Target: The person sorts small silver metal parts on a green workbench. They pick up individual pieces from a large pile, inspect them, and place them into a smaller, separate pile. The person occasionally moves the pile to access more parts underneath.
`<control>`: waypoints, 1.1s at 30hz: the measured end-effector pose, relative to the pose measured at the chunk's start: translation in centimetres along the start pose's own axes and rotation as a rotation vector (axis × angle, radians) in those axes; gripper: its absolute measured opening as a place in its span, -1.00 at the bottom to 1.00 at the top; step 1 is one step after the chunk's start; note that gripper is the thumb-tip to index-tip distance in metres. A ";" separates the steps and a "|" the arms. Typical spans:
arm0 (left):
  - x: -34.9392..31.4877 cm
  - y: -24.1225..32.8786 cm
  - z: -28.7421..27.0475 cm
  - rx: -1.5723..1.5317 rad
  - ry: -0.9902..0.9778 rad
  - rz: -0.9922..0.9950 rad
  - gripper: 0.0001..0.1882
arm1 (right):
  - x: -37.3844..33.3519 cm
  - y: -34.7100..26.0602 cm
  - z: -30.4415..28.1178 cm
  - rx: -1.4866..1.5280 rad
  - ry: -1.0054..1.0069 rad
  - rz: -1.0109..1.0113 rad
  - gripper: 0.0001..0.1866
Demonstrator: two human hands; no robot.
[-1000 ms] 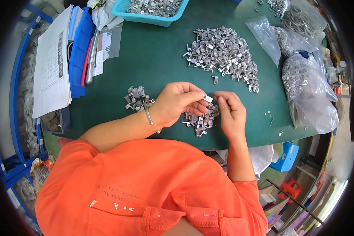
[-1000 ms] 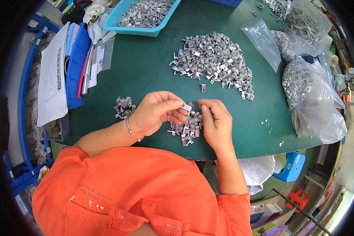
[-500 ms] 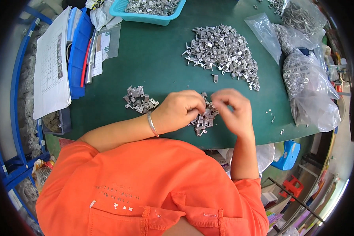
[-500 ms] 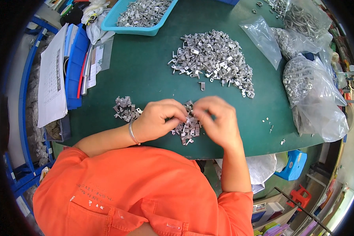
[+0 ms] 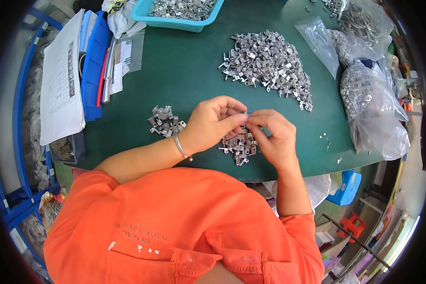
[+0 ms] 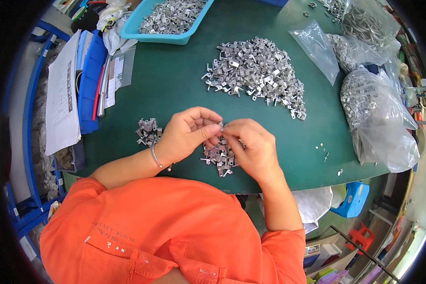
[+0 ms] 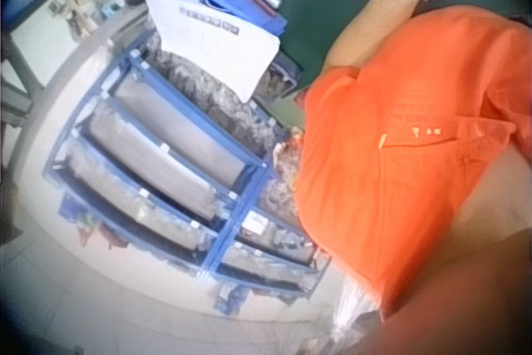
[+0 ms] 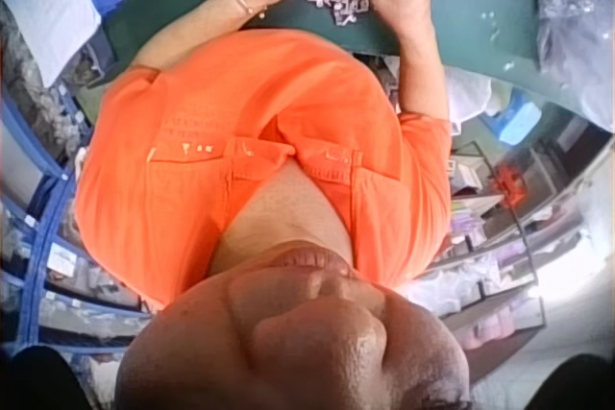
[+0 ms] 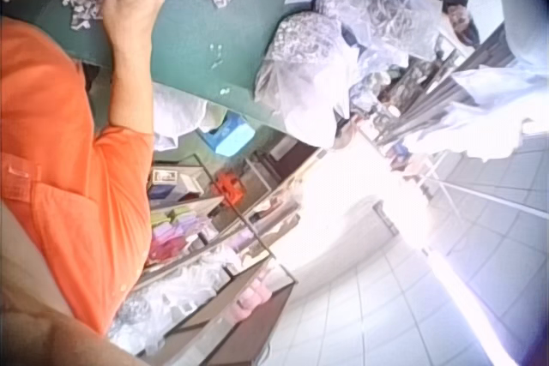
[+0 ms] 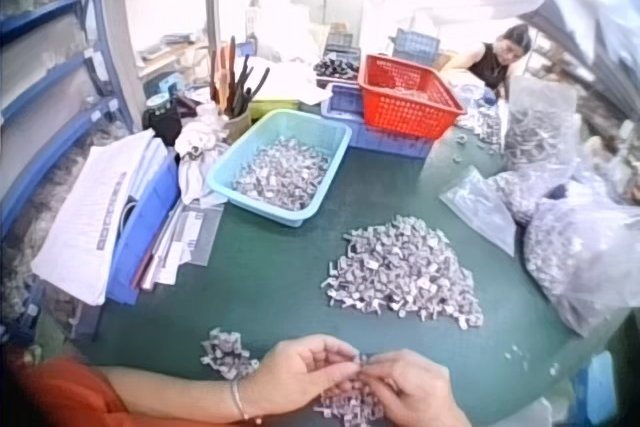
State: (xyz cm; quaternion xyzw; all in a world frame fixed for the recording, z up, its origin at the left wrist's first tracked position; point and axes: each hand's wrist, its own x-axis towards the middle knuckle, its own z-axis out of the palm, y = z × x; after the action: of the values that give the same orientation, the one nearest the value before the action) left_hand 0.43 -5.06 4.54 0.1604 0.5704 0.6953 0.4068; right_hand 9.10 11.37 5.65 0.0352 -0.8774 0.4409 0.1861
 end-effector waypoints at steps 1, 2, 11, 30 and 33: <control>-0.1 -0.1 -0.3 0.031 0.003 0.025 -0.78 | 0.2 -0.1 -0.2 0.043 -0.041 0.000 -0.85; -0.2 -0.2 -0.6 0.062 0.008 0.050 -0.79 | 0.5 0.0 -0.4 0.087 -0.085 -0.001 -0.85; -3.1 2.3 -5.8 0.904 0.290 0.668 -0.83 | 4.6 5.2 1.8 -0.489 0.095 -0.002 -0.82; -1.1 0.9 -0.5 0.435 -0.030 0.319 -0.73 | -1.0 -1.4 1.8 -0.181 0.084 -0.193 -0.53; -1.1 0.3 -0.5 0.352 -0.003 0.345 -0.80 | -1.9 -1.5 1.8 0.030 0.113 0.106 -0.53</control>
State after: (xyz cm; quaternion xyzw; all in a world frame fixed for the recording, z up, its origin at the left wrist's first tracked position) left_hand 0.66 -6.25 4.93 0.3247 0.6465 0.6440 0.2487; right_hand 10.69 8.84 5.14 -0.0334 -0.8594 0.4647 0.2109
